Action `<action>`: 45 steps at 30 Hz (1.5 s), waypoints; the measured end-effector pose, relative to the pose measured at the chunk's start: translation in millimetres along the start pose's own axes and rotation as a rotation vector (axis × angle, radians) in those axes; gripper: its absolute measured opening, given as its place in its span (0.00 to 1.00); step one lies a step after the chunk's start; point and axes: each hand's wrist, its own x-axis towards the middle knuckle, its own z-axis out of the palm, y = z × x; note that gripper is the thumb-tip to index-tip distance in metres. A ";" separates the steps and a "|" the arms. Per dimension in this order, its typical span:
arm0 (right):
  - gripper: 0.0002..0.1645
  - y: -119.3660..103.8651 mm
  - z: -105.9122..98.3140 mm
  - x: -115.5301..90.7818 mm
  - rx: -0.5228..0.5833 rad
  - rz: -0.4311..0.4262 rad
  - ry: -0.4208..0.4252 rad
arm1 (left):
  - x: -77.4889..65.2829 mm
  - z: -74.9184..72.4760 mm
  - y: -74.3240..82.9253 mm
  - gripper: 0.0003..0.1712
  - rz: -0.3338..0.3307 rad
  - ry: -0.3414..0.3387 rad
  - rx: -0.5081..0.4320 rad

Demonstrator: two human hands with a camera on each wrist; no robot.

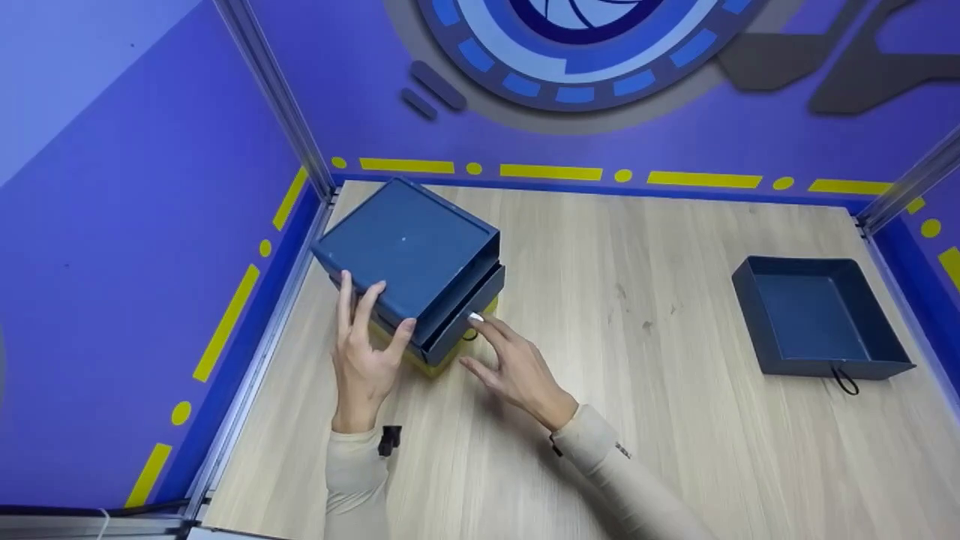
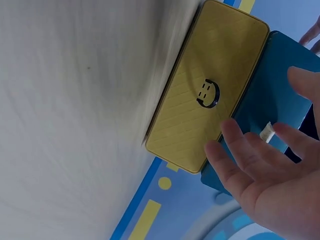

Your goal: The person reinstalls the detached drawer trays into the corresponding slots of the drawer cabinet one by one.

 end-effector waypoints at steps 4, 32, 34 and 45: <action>0.39 0.0 2.3 3.3 0.012 0.008 -0.021 | -0.7 0.5 0.1 0.38 -0.002 0.000 -0.003; 0.41 21.9 -15.4 -4.1 0.060 0.099 -0.051 | -0.5 1.0 1.1 0.38 -0.016 -0.014 -0.010; 0.40 29.6 -22.7 -9.3 0.041 0.127 -0.053 | -0.2 1.1 1.7 0.38 -0.021 -0.024 -0.011; 0.38 69.2 -63.5 -36.6 -0.017 0.255 -0.041 | -0.5 -1.9 2.5 0.38 -0.039 -0.025 -0.011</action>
